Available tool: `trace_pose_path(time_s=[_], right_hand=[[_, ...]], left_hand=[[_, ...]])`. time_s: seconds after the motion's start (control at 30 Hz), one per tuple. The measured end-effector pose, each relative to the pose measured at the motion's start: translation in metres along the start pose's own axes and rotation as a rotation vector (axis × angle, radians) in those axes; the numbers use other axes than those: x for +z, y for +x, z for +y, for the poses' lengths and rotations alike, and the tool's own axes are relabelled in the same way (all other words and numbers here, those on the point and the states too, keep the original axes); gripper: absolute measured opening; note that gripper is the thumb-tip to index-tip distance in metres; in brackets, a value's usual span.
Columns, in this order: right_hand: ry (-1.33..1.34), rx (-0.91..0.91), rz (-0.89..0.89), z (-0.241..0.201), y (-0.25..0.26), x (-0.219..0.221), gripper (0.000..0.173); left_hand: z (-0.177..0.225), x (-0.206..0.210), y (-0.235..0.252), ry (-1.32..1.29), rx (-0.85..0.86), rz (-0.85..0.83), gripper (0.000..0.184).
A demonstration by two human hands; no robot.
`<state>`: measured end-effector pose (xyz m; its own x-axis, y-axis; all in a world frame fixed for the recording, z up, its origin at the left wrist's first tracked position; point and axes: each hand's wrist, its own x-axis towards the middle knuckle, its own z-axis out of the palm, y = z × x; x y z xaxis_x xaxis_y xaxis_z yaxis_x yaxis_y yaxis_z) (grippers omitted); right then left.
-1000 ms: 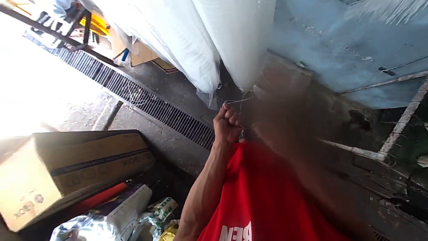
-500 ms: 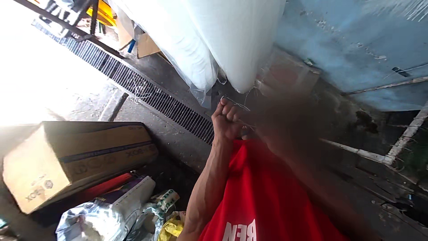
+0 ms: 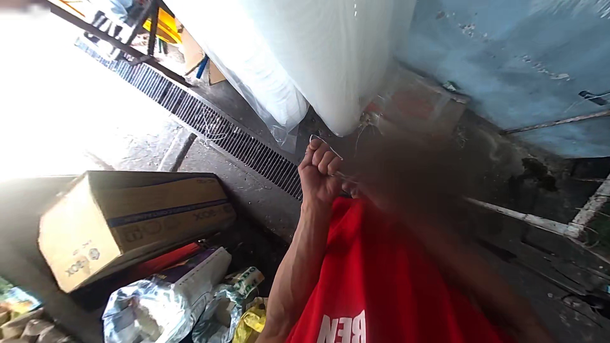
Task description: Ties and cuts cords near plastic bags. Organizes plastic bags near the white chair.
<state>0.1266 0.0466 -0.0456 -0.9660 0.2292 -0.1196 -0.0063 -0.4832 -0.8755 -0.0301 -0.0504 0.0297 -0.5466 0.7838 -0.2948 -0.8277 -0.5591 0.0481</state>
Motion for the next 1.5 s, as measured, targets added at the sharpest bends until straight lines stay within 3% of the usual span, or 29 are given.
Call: trace_pose_path(time_s=[0.13, 0.2, 0.27, 0.3, 0.37, 0.4, 0.43, 0.47, 0.5, 0.57, 0.63, 0.7, 0.83, 0.93, 1.07, 1.17, 1.3, 1.4, 1.5], right_hand=[[0.095, -0.002, 0.013, -0.005, -0.003, 0.007, 0.034], [-0.011, -0.004, 0.015, -0.013, -0.008, 0.004, 0.034], [-0.149, 0.006, 0.01, -0.025, -0.012, 0.0, 0.034], [-0.223, 0.011, 0.0, -0.031, -0.014, -0.003, 0.033], [-0.383, 0.015, -0.03, -0.042, -0.017, -0.01, 0.032], [-0.457, 0.017, -0.047, -0.048, -0.017, -0.013, 0.032], [-0.52, 0.028, -0.067, -0.052, -0.018, -0.016, 0.031], [-0.572, 0.046, -0.093, -0.057, -0.019, -0.018, 0.032], [-0.61, 0.065, -0.118, -0.061, -0.018, -0.019, 0.031], [-0.651, 0.072, -0.18, -0.069, -0.015, -0.019, 0.03], [-0.69, 0.037, -0.228, -0.077, -0.01, -0.015, 0.029], [-0.772, 0.023, -0.229, -0.09, -0.003, -0.012, 0.028], [-0.811, 0.071, -0.143, -0.114, 0.001, -0.016, 0.031], [-0.777, 0.121, -0.119, -0.123, 0.003, -0.02, 0.03], [-0.588, 0.105, 0.001, -0.123, 0.002, -0.026, 0.024], [-0.405, 0.052, 0.17, -0.118, -0.005, -0.035, 0.023], [-0.438, 0.076, 0.375, -0.106, -0.015, -0.025, 0.025], [-0.475, -0.039, 0.406, -0.082, -0.02, -0.009, 0.023], [-0.424, -0.03, 0.427, -0.071, -0.02, 0.009, 0.023]], left_hand=[[0.014, -0.015, -0.002, 0.043, 0.087, 0.012, 0.04], [0.026, -0.031, -0.004, 0.249, 0.145, 0.142, 0.043], [0.044, -0.054, -0.008, 0.738, 0.132, 0.395, 0.034], [0.058, -0.066, -0.015, 1.1, 0.065, 0.502, 0.03], [0.088, -0.07, -0.033, 1.89, -0.206, 0.647, 0.044], [0.097, -0.06, -0.041, 2.162, -0.353, 0.689, 0.052], [0.1, -0.045, -0.048, 2.33, -0.431, 0.685, 0.053], [0.097, -0.025, -0.055, 2.424, -0.4, 0.623, 0.05], [0.089, -0.006, -0.059, 2.468, -0.253, 0.497, 0.044], [0.059, 0.017, -0.058, 2.347, 0.018, 0.077, 0.052], [0.022, 0.015, -0.046, 2.006, 0.015, -0.298, 0.057], [-0.007, 0.001, -0.032, 1.803, -0.061, -0.45, 0.052], [-0.026, -0.005, -0.027, 1.711, -0.026, -0.296, 0.032], [-0.034, 0.003, -0.026, 1.793, 0.062, -0.202, 0.016], [-0.034, 0.009, -0.019, 1.848, 0.078, -0.173, 0.016], [-0.029, 0.007, -0.013, 1.617, 0.039, -0.112, 0.019], [-0.027, 0.002, -0.012, 1.336, -0.045, 0.008, 0.021], [-0.03, -0.002, -0.012, 1.322, 0.029, 0.04, 0.019], [-0.033, -0.003, -0.012, 1.396, 0.146, 0.058, 0.017]])
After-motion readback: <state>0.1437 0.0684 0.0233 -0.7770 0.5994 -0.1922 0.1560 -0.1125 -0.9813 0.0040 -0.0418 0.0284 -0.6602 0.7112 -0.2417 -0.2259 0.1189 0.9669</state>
